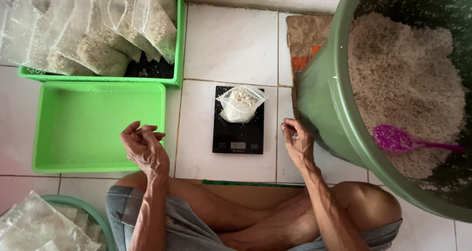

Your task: Filling small plastic bags with granular material using a scoop and weighing them on a digital scale

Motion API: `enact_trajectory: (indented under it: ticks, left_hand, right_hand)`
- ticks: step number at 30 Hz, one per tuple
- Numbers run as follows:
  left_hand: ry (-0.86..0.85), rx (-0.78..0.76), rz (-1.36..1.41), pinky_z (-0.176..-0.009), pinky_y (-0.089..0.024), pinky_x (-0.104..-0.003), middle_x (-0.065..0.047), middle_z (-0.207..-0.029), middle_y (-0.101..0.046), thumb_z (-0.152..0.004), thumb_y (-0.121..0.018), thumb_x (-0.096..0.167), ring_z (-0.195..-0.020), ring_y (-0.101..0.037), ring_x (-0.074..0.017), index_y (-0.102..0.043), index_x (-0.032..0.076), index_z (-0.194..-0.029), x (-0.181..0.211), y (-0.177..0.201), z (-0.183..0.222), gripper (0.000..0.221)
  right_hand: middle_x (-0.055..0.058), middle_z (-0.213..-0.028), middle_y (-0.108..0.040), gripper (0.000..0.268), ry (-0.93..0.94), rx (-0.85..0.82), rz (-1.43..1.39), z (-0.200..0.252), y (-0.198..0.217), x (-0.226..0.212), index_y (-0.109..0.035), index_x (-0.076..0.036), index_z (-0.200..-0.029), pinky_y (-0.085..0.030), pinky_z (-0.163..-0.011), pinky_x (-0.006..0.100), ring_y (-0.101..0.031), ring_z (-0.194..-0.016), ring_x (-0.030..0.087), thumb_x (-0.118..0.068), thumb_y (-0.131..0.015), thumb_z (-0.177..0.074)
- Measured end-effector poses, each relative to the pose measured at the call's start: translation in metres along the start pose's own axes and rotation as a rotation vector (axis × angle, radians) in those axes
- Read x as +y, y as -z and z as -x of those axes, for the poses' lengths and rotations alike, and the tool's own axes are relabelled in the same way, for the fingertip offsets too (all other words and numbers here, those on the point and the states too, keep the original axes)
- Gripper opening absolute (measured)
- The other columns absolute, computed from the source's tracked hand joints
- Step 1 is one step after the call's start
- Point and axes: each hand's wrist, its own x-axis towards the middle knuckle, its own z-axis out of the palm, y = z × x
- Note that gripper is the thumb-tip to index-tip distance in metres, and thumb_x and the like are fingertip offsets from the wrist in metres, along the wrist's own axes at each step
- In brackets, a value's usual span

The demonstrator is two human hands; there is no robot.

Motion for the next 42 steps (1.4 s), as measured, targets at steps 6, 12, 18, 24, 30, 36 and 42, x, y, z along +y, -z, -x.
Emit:
enact_trajectory:
  ticks: [6,12,18,24,30,36,42]
  left_hand:
    - [-0.002,0.001,0.019,-0.059,-0.056,-0.030,-0.010,-0.081,-0.066,-0.104,-0.051,0.007,-0.060,-0.066,-0.0178,-0.049,0.001,-0.115,0.000,0.000,0.000,0.013]
    - [-0.004,0.000,0.042,-0.058,-0.056,-0.030,-0.012,-0.081,-0.066,-0.103,-0.051,0.006,-0.059,-0.065,-0.0183,-0.049,0.000,-0.113,-0.001,0.001,0.000,0.012]
    - [0.009,-0.001,0.046,-0.058,-0.056,-0.029,-0.011,-0.081,-0.066,-0.103,-0.051,0.007,-0.059,-0.065,-0.0171,-0.049,0.000,-0.113,-0.004,0.001,0.000,0.012]
    - [0.005,-0.002,0.056,-0.056,-0.055,-0.028,-0.011,-0.081,-0.066,-0.103,-0.052,0.008,-0.058,-0.065,-0.0170,-0.050,0.000,-0.112,-0.009,0.000,0.002,0.013]
    - [-0.007,-0.023,0.043,-0.056,-0.055,-0.028,-0.011,-0.081,-0.066,-0.103,-0.052,0.007,-0.059,-0.065,-0.0173,-0.051,0.000,-0.112,-0.008,0.003,0.006,0.011]
    - [-0.242,-0.179,-0.205,-0.059,-0.054,-0.038,-0.014,-0.077,-0.069,-0.099,-0.058,0.004,-0.062,-0.068,-0.0297,-0.060,-0.001,-0.109,0.001,0.001,0.024,0.011]
    - [-1.381,-0.501,-1.105,-0.056,-0.043,-0.022,-0.003,-0.079,-0.050,-0.095,-0.047,0.002,-0.062,-0.041,-0.0110,-0.053,0.005,-0.098,0.012,-0.021,0.098,0.007]
  right_hand:
    - [0.016,-0.090,-0.072,0.017,0.026,0.000,0.008,-0.001,0.001,0.003,-0.072,-0.005,-0.107,-0.058,-0.071,0.032,-0.071,-0.082,0.024,-0.012,-0.070,-0.092]
    - [0.017,-0.089,-0.071,0.016,0.026,-0.007,-0.020,0.001,0.002,-0.003,-0.072,-0.003,-0.106,-0.058,-0.071,0.033,-0.071,-0.081,0.025,-0.009,-0.069,-0.091]
    - [0.016,-0.089,-0.071,0.015,0.039,-0.002,0.006,0.003,0.001,-0.004,-0.072,-0.004,-0.105,-0.058,-0.070,0.032,-0.070,-0.080,0.024,-0.009,-0.069,-0.091]
    - [0.015,-0.087,-0.071,0.014,0.055,-0.014,-0.015,0.005,0.003,-0.002,-0.071,-0.003,-0.106,-0.058,-0.068,0.031,-0.069,-0.078,0.022,-0.006,-0.066,-0.093]
    - [0.015,-0.088,-0.071,0.015,0.137,-0.009,-0.004,0.008,0.004,-0.012,-0.071,-0.002,-0.107,-0.059,-0.068,0.032,-0.070,-0.078,0.024,-0.004,-0.066,-0.093]
    - [0.016,-0.097,-0.070,0.025,0.247,-0.016,0.001,0.011,0.005,-0.030,-0.067,-0.004,-0.116,-0.059,-0.071,0.034,-0.069,-0.081,0.028,-0.001,-0.065,-0.092]
    - [0.011,-0.093,-0.071,0.022,0.210,-0.010,0.041,0.011,-0.003,-0.004,-0.071,-0.009,-0.109,-0.059,-0.068,0.033,-0.071,-0.076,0.023,0.000,-0.067,-0.088]
